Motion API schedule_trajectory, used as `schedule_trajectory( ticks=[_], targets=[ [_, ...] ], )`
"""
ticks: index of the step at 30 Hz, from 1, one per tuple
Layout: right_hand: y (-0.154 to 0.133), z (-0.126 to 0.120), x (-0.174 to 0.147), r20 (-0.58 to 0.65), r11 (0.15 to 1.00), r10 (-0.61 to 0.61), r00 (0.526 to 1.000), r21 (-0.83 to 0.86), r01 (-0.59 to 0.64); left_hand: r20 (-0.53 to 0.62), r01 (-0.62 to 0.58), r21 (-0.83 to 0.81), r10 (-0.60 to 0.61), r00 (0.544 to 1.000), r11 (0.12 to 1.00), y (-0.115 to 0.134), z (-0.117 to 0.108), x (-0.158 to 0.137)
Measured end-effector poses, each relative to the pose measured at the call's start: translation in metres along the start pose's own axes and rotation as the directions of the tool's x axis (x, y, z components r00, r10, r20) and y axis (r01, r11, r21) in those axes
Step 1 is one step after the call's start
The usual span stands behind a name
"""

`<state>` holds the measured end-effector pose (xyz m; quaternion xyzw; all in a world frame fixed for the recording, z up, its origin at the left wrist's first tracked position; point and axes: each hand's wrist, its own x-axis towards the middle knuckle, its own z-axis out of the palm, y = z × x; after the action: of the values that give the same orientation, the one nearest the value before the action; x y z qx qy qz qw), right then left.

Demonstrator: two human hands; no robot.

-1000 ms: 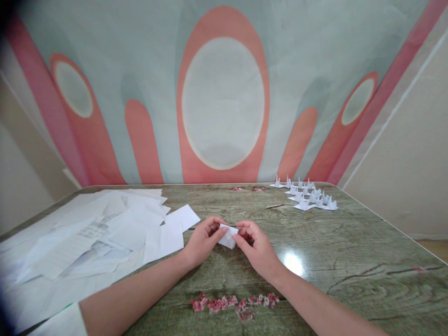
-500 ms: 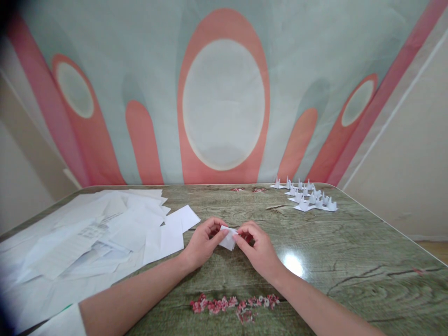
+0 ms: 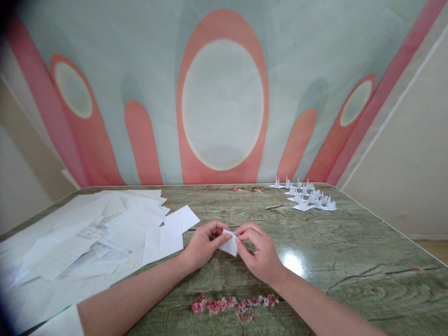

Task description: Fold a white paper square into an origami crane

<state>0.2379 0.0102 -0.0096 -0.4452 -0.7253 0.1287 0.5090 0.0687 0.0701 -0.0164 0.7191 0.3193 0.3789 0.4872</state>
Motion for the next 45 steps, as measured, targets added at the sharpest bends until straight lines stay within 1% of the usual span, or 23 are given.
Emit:
schedule_trajectory(
  ticks=[8,19,27,37,45],
  targets=[
    [0.0044,0.0023,0.0023,-0.020,0.993,0.096,0.995,0.068,-0.095,0.010,0.025,-0.017,-0.025,1.000,1.000,-0.0042,0.0008,0.0006],
    [0.0084,0.0066,0.0018,-0.030,0.971,0.179,0.983,0.167,-0.172,-0.020,0.017,0.008,-0.017,1.000,1.000,-0.0030,-0.0002,0.0008],
    [0.0087,0.0072,0.0025,-0.026,0.964,0.198,0.980,0.186,-0.190,-0.025,0.031,0.010,-0.031,0.999,0.999,-0.0020,-0.0006,0.0011],
    [0.0098,0.0069,0.0016,-0.025,0.965,0.193,0.981,0.187,-0.185,-0.036,0.031,0.019,-0.031,0.999,0.999,-0.0035,-0.0008,0.0014],
    [0.0101,0.0066,0.0025,-0.012,0.952,0.227,0.974,0.214,-0.219,-0.024,0.038,-0.013,-0.039,0.999,0.999,-0.0034,-0.0007,0.0018]
  ],
)
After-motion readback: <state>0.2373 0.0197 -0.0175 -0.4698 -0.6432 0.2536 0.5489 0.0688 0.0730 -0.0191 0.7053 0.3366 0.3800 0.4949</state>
